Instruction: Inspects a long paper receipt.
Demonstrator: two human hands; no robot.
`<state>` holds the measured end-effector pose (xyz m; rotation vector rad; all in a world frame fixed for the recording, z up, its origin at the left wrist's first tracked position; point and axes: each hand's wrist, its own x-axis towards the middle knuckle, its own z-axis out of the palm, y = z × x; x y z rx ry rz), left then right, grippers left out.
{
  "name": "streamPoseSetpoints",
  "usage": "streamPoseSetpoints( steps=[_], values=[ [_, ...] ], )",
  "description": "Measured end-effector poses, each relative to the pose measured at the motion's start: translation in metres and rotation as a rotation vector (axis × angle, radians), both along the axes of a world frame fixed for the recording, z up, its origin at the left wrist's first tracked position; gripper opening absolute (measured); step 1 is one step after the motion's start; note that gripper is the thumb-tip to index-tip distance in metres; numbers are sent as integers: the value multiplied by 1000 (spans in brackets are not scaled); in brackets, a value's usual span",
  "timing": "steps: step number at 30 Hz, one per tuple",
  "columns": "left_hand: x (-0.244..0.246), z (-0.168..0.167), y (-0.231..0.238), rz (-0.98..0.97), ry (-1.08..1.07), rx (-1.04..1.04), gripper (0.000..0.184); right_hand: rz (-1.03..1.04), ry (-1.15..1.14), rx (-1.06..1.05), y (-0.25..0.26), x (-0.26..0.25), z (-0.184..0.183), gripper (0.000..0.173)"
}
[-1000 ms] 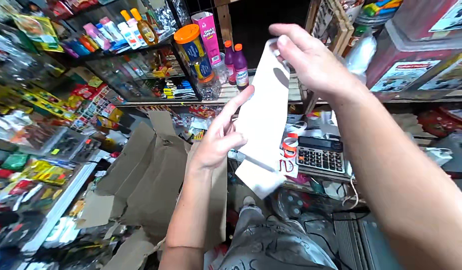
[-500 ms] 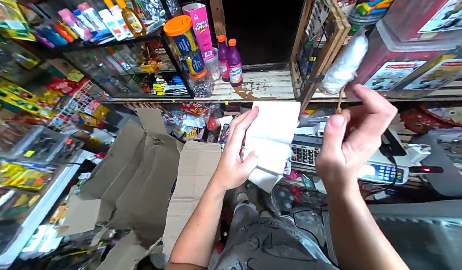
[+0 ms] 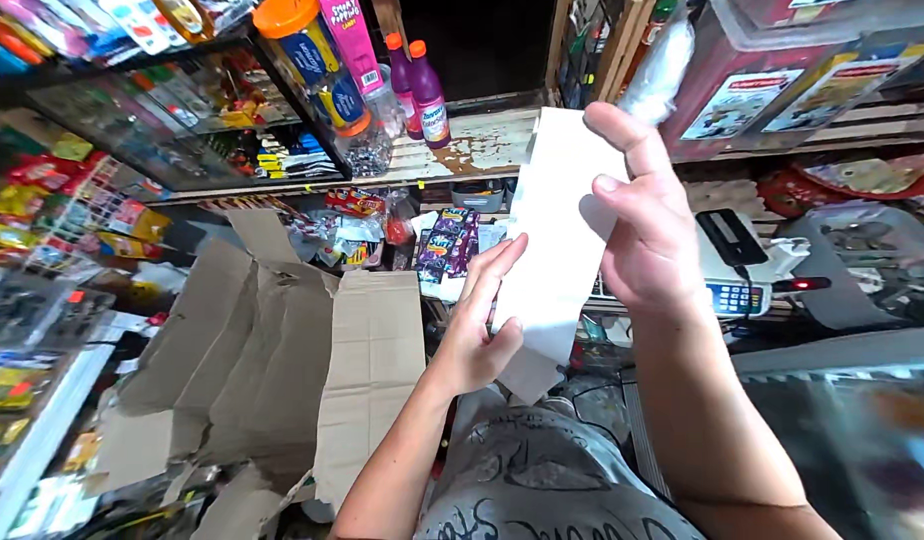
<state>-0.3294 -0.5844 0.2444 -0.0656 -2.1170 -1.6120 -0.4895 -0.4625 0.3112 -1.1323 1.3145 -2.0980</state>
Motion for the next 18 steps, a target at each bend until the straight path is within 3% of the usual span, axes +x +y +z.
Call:
streamPoseSetpoints(
  steps=[5,18],
  values=[
    [4,-2,4,6,0,-24,73,-121,76,-28,-6,1,2,72],
    [29,-24,11,7,10,-109,70,-184,134,-179,-18,-8,3,80]
  ],
)
